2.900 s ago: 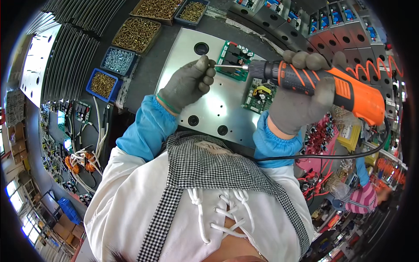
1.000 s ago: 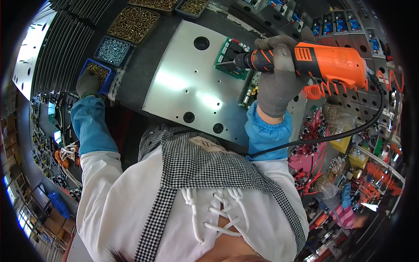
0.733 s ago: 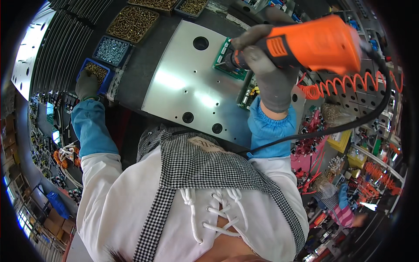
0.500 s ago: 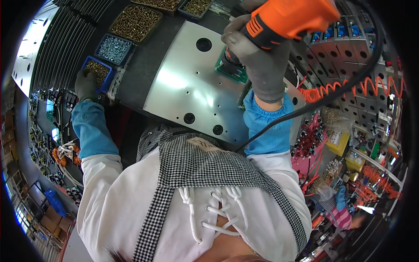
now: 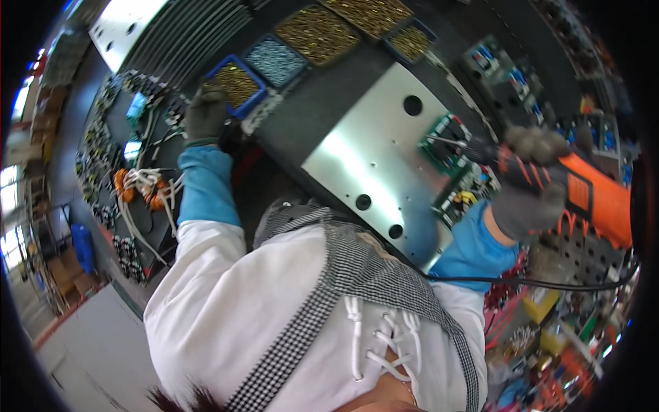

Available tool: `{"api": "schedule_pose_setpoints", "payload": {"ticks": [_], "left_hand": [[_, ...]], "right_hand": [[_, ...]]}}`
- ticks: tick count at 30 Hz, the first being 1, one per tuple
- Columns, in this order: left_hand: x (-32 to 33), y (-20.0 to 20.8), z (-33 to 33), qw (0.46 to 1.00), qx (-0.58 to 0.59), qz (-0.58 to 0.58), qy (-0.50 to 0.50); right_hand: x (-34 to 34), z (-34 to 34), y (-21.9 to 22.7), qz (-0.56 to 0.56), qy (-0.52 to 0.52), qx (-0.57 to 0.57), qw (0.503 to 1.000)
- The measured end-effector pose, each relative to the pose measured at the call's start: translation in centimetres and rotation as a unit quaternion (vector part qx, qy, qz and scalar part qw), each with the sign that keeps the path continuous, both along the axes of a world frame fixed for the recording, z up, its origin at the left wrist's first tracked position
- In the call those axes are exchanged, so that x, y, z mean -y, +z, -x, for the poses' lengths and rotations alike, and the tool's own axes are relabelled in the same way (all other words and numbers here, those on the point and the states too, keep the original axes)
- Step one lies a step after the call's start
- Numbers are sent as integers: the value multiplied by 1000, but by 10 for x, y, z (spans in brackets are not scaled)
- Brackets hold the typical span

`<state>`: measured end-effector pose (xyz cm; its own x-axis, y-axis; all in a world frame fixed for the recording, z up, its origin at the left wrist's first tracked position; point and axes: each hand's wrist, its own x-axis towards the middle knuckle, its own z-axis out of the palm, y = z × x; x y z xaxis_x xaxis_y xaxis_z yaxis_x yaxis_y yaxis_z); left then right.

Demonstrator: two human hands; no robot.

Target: The person uses a pneumatic screwdriver to fasten screws onto green circuit boards placed on a metal workbench. They then flip the metal assembly over and continue to secure components on the underside, including a large copper coil, using the same tool.

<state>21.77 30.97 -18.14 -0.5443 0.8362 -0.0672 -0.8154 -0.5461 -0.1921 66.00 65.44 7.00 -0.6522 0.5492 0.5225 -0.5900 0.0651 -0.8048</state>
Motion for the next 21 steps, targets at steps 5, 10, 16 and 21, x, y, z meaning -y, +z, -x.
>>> {"api": "schedule_pose_setpoints", "payload": {"ticks": [5,10,16,21], "left_hand": [[-3,16,-29,998,36,-4,60],[-8,15,-27,999,25,34,29],[-22,24,-33,999,0,-35,23],[-20,15,-26,993,-56,-102,-18]], "right_hand": [[15,-2,-3,36,-213,19,976],[21,-6,-7,59,-211,27,975],[22,-13,-12,64,-229,21,971],[23,-19,-14,72,-239,24,968]]}}
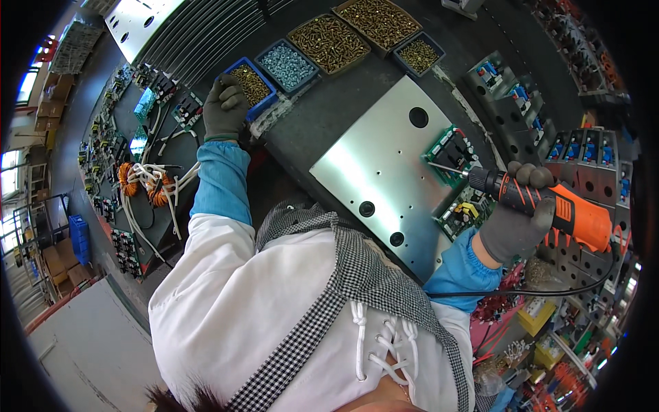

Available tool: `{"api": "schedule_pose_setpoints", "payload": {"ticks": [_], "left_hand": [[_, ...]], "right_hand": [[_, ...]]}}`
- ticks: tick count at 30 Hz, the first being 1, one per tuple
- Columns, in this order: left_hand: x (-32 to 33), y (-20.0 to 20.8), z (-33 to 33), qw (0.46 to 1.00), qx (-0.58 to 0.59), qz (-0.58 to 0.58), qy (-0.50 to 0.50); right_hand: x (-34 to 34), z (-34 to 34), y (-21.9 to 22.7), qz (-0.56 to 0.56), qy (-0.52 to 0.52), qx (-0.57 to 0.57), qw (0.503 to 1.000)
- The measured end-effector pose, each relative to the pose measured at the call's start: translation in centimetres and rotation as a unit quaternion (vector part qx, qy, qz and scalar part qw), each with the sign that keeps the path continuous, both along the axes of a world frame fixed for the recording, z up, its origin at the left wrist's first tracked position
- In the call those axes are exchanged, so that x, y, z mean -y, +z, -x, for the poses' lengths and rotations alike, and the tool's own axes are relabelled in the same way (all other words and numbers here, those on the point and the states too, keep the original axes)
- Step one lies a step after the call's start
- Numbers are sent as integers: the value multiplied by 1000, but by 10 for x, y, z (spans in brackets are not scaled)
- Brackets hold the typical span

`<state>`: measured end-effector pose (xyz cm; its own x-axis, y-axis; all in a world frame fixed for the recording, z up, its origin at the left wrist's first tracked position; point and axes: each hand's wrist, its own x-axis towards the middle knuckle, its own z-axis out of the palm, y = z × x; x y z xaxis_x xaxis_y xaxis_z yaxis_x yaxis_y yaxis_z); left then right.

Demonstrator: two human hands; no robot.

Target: The person uses a pneumatic screwdriver to fasten screws onto green circuit boards placed on a metal workbench. They then flip the metal assembly over and continue to secure components on the underside, including a large copper coil, using the same tool.

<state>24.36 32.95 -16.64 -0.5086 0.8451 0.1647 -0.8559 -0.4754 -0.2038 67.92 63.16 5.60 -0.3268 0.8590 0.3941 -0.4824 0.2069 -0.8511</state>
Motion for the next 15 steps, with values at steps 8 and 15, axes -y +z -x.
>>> {"api": "schedule_pose_setpoints", "payload": {"ticks": [8,15], "left_hand": [[-71,66,-78,978,-77,158,-116],[-142,110,-226,903,-148,219,-337]], "right_hand": [[7,5,11,16,-91,-111,989],[23,10,20,-12,-17,-117,993]]}}
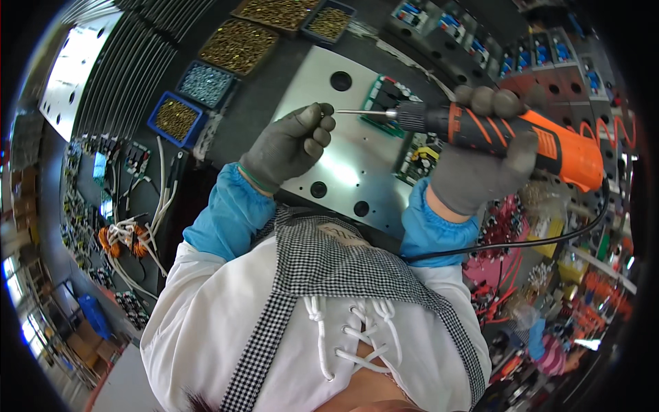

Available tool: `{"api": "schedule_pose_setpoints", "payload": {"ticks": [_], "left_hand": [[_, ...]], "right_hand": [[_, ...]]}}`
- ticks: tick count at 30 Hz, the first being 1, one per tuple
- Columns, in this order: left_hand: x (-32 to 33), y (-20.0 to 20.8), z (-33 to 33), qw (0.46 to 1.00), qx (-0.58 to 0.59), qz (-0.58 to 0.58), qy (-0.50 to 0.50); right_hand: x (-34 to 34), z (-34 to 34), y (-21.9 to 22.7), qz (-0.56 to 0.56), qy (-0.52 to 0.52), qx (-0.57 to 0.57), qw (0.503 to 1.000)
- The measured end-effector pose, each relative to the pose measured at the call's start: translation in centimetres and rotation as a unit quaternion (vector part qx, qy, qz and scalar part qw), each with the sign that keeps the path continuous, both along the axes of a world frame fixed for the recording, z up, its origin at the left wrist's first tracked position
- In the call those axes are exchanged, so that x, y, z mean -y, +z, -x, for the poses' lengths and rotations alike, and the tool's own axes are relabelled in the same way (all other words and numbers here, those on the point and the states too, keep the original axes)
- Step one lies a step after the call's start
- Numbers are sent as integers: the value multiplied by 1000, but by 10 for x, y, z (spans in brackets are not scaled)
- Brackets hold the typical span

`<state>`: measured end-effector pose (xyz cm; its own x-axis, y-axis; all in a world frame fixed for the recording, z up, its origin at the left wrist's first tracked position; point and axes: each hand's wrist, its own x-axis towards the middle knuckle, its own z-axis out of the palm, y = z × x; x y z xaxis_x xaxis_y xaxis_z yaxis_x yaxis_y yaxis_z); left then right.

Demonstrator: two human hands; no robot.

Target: The person uses a pneumatic screwdriver to fasten screws onto green circuit boards placed on a metal workbench. They then flip the metal assembly over and continue to secure components on the underside, including a large copper coil, using the same tool.

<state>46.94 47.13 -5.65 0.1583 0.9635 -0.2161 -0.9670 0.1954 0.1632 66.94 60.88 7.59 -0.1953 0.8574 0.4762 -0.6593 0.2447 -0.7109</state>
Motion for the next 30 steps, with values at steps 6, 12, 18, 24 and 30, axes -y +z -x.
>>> {"api": "schedule_pose_setpoints", "payload": {"ticks": [6,12,18,24,30], "left_hand": [[-11,3,-28,990,-138,27,2],[-13,6,-39,989,-125,74,28],[-22,7,-51,985,-95,114,91],[-36,2,-49,968,-137,169,122],[-40,-9,-39,958,-163,205,116]], "right_hand": [[11,-5,-8,-11,-8,-5,1000],[7,-7,-22,10,-29,-19,999],[10,4,-24,42,-94,-16,995],[-23,12,-23,2,-156,24,987],[-70,29,-35,-57,-208,107,971]]}}
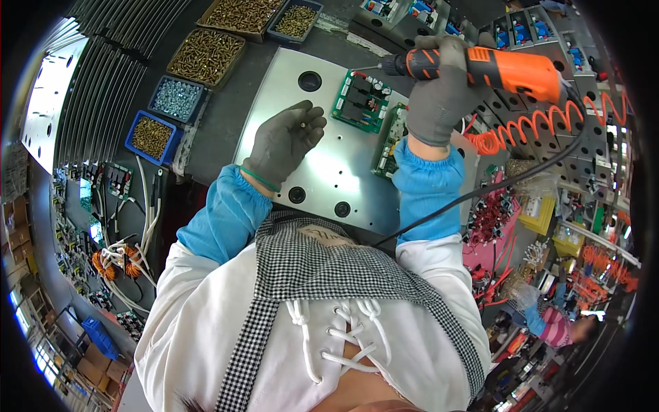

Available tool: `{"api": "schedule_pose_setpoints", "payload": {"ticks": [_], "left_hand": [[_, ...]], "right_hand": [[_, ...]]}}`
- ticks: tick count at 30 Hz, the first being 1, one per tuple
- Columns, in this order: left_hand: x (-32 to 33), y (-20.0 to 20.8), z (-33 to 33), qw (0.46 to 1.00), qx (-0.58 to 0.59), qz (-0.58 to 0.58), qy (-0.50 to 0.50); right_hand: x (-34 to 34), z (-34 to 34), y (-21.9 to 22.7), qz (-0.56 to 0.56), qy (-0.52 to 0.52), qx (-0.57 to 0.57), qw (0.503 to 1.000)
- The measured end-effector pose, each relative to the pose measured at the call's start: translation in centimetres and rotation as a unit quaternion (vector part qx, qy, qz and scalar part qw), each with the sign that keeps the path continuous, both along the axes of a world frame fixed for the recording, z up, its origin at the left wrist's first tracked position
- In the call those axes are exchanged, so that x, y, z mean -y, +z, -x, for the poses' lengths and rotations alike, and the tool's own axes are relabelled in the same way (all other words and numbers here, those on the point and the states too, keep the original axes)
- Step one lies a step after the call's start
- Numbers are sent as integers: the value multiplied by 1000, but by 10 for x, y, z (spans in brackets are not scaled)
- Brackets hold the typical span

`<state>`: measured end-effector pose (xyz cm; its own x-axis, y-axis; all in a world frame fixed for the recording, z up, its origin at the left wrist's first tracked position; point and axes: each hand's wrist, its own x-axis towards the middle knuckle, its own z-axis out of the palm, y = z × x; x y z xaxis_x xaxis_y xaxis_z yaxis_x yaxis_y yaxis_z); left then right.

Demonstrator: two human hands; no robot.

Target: The person uses a pneumatic screwdriver to fasten screws onto green circuit boards placed on a metal workbench. They then flip the metal assembly over and continue to secure components on the underside, including a large copper coil, using the same tool.

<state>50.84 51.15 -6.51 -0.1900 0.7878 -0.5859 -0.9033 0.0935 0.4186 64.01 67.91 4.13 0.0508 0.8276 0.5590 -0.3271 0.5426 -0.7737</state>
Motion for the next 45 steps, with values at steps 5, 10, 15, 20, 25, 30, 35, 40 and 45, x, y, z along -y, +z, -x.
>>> {"api": "schedule_pose_setpoints", "payload": {"ticks": [5,10,15,20,25,30,35,40,45], "left_hand": [[3,-15,6,999,10,-29,-24],[4,-16,4,999,-25,-34,-34],[8,-21,6,996,-46,-55,-55],[11,-25,9,995,-49,-63,-59],[19,-18,6,991,48,-102,-65],[15,-26,-3,974,70,-178,-123],[11,4,-19,973,-22,-122,-195],[12,19,-36,924,-244,-81,-284],[20,21,-35,901,-314,-74,-290]], "right_hand": [[-9,8,-13,8,39,11,999],[-21,10,-9,-10,70,71,995],[-22,42,9,73,119,137,981],[-22,51,13,93,194,124,969],[-1,20,25,137,176,126,967],[24,-18,50,38,232,-75,969],[57,-56,41,62,246,-113,961],[83,-82,34,103,212,-90,968],[93,-84,30,131,193,-79,969]]}}
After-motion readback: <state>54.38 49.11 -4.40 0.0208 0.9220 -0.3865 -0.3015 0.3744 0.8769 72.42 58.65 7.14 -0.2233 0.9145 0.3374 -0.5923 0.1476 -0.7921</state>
